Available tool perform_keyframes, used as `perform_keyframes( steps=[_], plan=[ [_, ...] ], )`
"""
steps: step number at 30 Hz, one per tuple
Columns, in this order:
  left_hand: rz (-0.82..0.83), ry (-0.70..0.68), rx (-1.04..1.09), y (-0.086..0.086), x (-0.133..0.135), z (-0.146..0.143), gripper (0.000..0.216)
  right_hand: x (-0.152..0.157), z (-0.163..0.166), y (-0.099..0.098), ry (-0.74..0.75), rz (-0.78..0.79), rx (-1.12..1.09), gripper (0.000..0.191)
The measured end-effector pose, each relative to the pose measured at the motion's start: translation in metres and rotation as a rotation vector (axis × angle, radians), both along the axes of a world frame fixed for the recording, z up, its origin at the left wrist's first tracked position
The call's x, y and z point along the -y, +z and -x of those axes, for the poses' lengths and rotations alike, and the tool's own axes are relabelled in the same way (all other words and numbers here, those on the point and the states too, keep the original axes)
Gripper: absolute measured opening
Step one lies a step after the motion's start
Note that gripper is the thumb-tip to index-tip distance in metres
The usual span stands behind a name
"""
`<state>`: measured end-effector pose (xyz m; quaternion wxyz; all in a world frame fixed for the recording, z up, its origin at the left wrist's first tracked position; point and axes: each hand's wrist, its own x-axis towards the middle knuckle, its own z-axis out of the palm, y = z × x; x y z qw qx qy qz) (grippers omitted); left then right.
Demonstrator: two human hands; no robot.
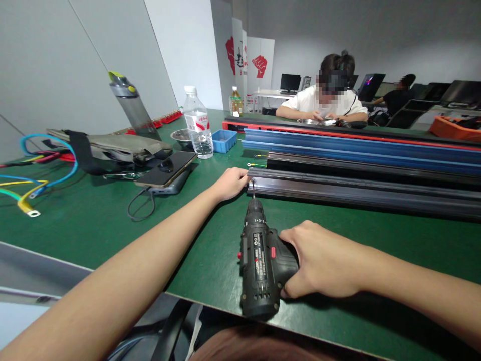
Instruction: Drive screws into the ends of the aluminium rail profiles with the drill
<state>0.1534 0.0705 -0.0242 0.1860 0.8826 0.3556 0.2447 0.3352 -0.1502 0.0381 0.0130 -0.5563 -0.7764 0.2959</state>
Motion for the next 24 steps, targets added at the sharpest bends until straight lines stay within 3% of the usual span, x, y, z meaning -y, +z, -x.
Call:
perform_keyframes(
  steps=[24],
  plan=[
    [0.027, 0.028, -0.013, 0.0031, 0.0027, -0.0009, 0.029, 0.0001, 0.0003, -0.0007, 0.007, -0.015, -0.013, 0.033]
  ],
)
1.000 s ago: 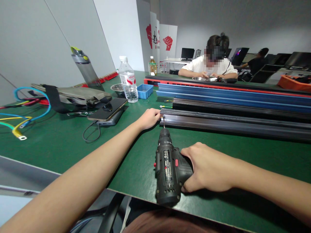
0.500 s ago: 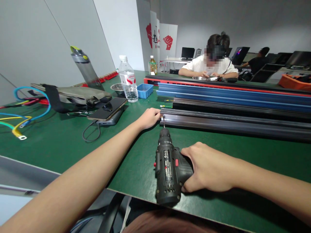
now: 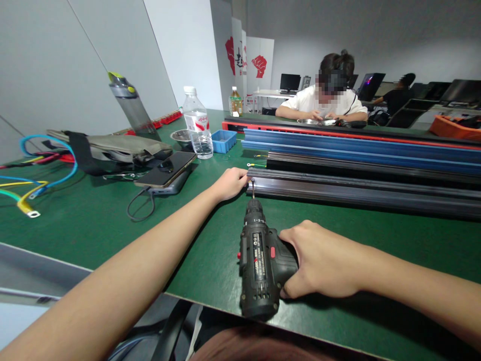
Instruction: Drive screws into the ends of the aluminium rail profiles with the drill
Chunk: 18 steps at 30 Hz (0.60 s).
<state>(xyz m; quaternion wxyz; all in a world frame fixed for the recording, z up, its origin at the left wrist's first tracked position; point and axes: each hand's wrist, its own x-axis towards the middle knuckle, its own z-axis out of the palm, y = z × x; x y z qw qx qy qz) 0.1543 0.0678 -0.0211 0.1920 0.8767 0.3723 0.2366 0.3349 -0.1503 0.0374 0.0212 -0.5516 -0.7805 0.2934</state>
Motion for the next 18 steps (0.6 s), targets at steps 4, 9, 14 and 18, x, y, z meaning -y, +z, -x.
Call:
perform_keyframes(
  steps=[4, 9, 14, 18],
  plan=[
    [-0.017, -0.015, 0.003, -0.0014, -0.0009, 0.0004, 0.029, -0.0001, -0.0004, -0.0008, -0.002, -0.005, -0.006, 0.032],
    [-0.011, -0.018, 0.008, -0.0032, -0.0021, 0.0009, 0.031, -0.0010, -0.0002, -0.0013, 0.001, -0.007, -0.019, 0.032],
    [-0.005, -0.002, -0.003, -0.0024, -0.0019, 0.0008, 0.030, 0.0000, -0.0006, -0.0014, -0.002, -0.003, -0.016, 0.032],
    [-0.016, -0.001, -0.002, -0.0024, -0.0019, 0.0004, 0.031, 0.0001, -0.0008, -0.0024, -0.007, 0.002, -0.023, 0.033]
  ],
)
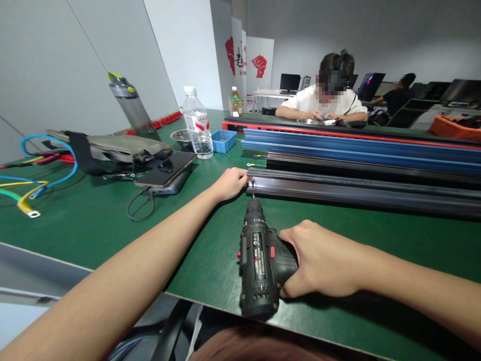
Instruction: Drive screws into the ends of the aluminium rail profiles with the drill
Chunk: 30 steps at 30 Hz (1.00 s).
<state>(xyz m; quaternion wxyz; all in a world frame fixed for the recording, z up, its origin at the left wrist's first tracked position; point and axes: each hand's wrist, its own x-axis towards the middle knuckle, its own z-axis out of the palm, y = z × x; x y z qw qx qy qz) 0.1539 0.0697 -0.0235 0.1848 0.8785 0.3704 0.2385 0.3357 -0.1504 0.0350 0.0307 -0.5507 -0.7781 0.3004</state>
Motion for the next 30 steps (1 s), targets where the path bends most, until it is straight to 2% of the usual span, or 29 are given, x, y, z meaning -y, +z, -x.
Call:
perform_keyframes(
  steps=[30],
  plan=[
    [-0.010, -0.012, -0.015, 0.0001, 0.0001, 0.0008, 0.032, -0.0003, 0.0009, 0.0021, 0.004, 0.007, 0.013, 0.033]
  ],
)
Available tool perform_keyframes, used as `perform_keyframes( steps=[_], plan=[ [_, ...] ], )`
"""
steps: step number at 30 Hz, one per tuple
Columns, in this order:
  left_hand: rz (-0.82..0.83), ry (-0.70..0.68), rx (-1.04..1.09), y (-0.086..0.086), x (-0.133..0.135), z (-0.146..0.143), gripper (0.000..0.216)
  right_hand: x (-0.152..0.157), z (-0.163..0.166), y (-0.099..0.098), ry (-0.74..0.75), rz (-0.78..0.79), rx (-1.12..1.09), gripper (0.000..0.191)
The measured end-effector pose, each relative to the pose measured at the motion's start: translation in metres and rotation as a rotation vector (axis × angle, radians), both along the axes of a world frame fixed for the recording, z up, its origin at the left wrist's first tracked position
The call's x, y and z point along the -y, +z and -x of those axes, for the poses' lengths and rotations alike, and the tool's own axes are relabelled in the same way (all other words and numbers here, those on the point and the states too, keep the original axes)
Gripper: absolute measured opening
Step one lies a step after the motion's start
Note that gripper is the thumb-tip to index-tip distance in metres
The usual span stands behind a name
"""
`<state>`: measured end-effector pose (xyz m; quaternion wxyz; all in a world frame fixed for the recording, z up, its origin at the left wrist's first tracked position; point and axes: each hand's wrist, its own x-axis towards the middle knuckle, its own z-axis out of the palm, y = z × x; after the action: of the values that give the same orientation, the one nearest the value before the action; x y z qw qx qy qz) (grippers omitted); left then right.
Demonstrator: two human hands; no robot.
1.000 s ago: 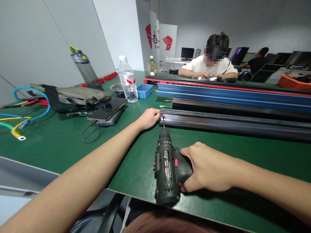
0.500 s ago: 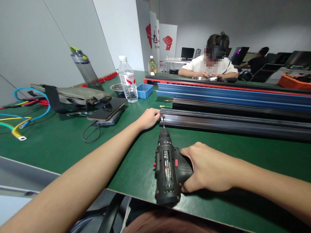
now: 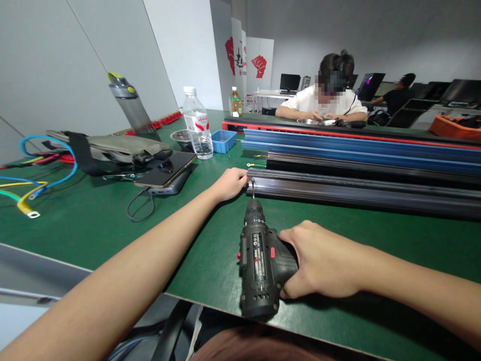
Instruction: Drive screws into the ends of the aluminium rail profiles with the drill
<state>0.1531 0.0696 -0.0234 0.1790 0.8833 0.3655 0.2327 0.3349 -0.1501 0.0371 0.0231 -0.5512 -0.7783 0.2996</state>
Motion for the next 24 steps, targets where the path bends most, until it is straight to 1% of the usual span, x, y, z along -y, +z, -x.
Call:
perform_keyframes(
  steps=[24],
  plan=[
    [0.006, -0.008, 0.014, 0.0007, 0.0008, -0.0002, 0.030, 0.0000, -0.0009, 0.0008, 0.004, 0.002, 0.018, 0.033]
  ],
)
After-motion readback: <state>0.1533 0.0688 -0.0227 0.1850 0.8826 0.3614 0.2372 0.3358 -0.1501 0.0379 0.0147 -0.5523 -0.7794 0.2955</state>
